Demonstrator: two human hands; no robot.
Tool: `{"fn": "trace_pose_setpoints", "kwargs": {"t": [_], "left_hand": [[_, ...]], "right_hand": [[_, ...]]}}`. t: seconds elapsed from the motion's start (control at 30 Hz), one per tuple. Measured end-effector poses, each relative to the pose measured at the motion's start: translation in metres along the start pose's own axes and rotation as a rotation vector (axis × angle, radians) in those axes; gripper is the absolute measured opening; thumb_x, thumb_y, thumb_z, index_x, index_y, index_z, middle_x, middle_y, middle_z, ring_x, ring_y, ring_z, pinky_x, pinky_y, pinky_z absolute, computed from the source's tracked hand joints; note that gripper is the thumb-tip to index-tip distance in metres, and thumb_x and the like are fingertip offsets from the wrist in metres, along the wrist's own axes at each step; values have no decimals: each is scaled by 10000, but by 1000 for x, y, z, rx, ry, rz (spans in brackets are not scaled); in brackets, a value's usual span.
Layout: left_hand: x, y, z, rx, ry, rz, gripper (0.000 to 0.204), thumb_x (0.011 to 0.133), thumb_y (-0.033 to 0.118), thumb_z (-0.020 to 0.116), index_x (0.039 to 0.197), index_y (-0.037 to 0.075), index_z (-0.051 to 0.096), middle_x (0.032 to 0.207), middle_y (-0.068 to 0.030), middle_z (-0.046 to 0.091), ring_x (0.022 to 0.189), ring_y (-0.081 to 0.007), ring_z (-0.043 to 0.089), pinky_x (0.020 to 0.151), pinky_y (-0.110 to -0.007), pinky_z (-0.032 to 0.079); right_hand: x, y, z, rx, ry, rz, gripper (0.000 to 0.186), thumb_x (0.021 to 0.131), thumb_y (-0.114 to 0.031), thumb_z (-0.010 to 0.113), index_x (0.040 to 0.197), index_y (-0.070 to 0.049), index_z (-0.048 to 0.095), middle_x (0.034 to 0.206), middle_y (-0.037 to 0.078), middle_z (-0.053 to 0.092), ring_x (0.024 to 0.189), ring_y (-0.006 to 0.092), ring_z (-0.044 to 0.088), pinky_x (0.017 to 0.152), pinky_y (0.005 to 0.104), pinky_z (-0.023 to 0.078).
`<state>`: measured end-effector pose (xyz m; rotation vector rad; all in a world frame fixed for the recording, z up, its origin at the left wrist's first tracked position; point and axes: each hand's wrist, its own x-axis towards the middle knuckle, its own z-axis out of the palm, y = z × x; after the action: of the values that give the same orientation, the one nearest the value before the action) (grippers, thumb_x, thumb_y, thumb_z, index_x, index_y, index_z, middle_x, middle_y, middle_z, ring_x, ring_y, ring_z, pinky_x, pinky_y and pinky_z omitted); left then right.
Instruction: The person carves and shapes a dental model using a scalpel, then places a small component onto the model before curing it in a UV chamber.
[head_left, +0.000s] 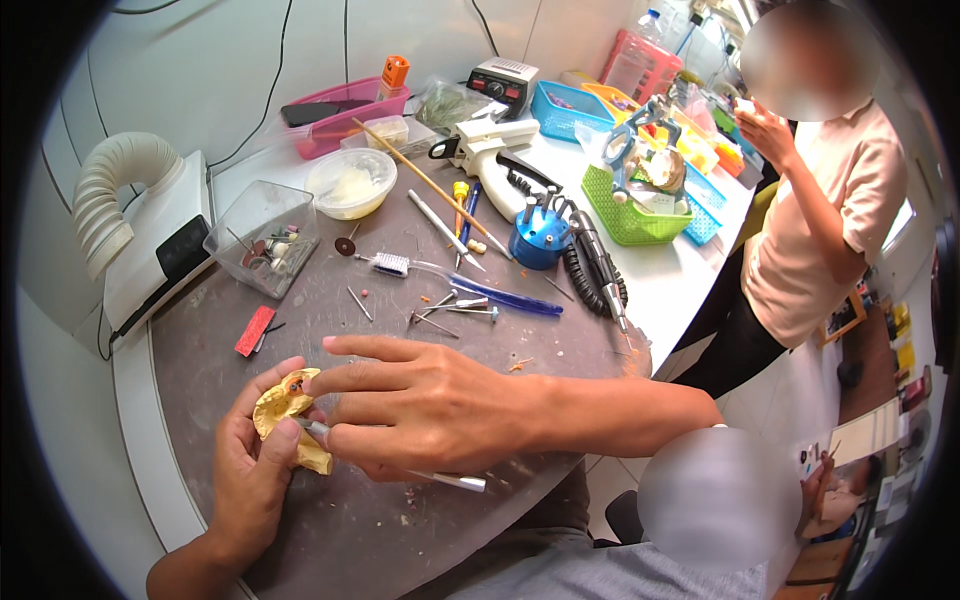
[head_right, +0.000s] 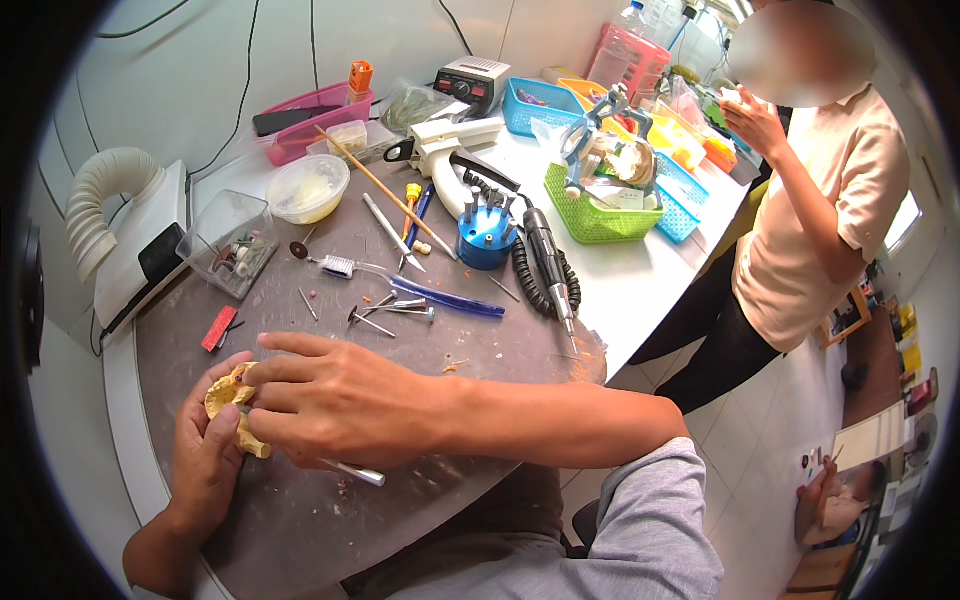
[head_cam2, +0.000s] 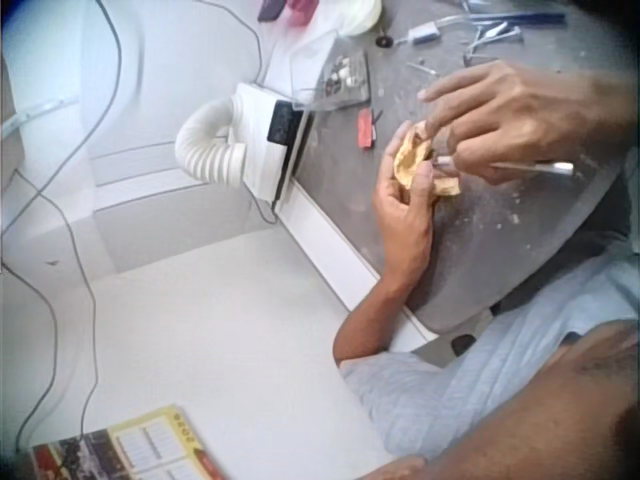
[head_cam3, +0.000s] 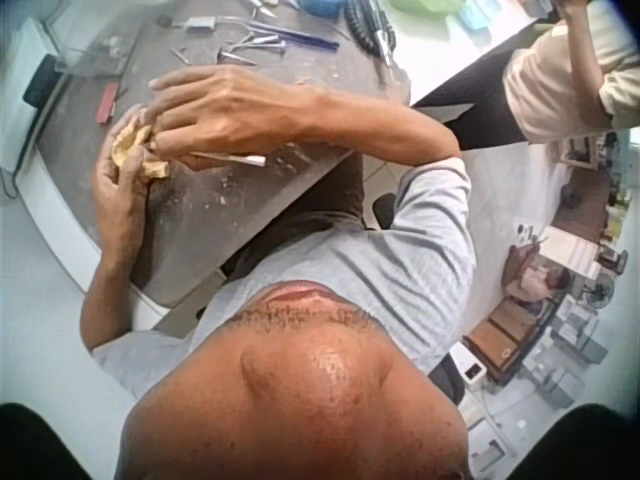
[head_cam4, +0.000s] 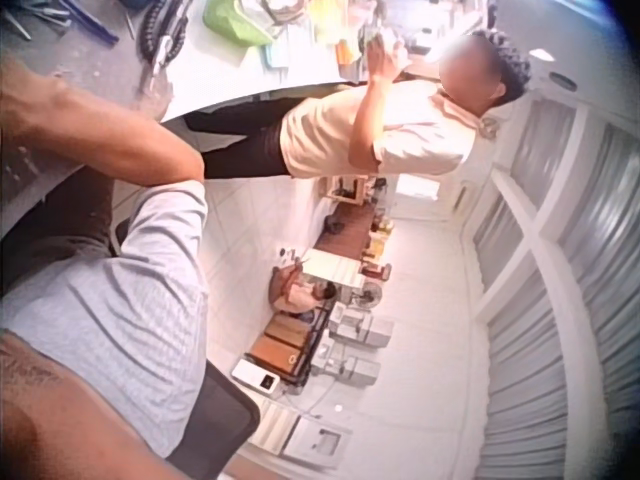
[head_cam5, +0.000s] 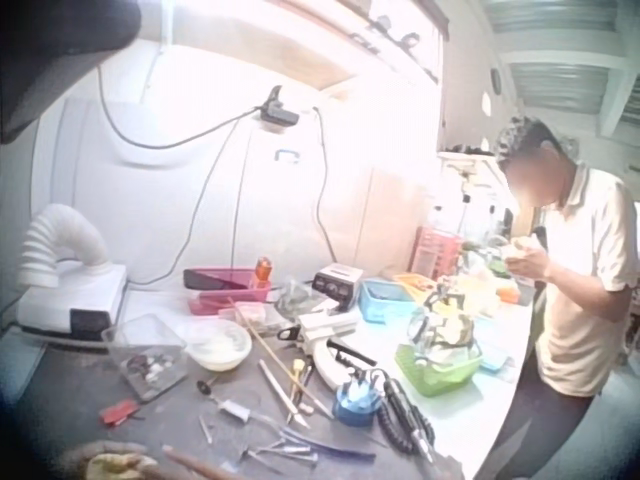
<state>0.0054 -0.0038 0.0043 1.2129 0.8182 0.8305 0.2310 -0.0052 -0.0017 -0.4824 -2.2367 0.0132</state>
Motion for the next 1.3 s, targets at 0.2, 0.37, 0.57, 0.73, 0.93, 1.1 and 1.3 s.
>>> {"fn": "trace_pose_setpoints", "kwargs": {"t": [0.2,0.37,0.57,0.73,0.93,1.1,1.3], "left_hand": [[-5,6,-2,-160,-28,-21,643,1036,329,509,1550,5,298,1205,-128,585,1028,-182,642,893,-310,547],[1,7,-3,14,-21,152,637,1056,268,478,1586,20,226,1338,-137,539,1145,-202,600,1028,-367,477],[8,19,-26,868,59,775,666,852,129,767,1445,35,479,1238,-124,598,1151,-267,589,1006,-388,473],[0,19,-23,1494,-92,671,637,721,35,808,1327,61,612,1170,-130,629,1097,-310,607,942,-431,485],[2,23,-22,704,32,460,532,958,142,663,1438,29,465,1286,-124,614,1232,-252,581,1037,-396,487],[10,8,-20,-159,-149,23,528,1076,254,474,1520,44,280,1408,-150,519,1320,-264,534,1120,-413,453],[12,-1,-22,-326,-208,-123,539,1073,244,479,1515,18,271,1452,-143,458,1333,-267,520,1143,-442,447]], "right_hand": [[7,1,-8,-26,82,31,173,752,-68,696,871,-41,572,855,95,634,875,254,666,1091,517,440],[9,5,-23,-98,157,112,169,660,-7,720,764,-68,602,774,71,646,801,204,691,1033,473,501],[10,9,-41,-207,180,141,177,836,29,591,1008,-12,574,794,145,723,915,303,738,1106,566,391],[12,8,-44,-212,166,156,151,861,22,579,1005,-17,556,793,145,719,923,303,732,1104,588,383],[16,4,-41,-217,207,177,273,702,83,672,938,-48,629,808,124,733,863,248,754,1038,520,482],[13,-1,-35,-65,154,225,258,693,28,704,932,-41,638,813,121,729,886,263,753,1061,532,453],[16,-4,-20,86,26,386,196,692,-2,745,867,-49,672,810,79,726,961,282,741,1068,548,430]]}}
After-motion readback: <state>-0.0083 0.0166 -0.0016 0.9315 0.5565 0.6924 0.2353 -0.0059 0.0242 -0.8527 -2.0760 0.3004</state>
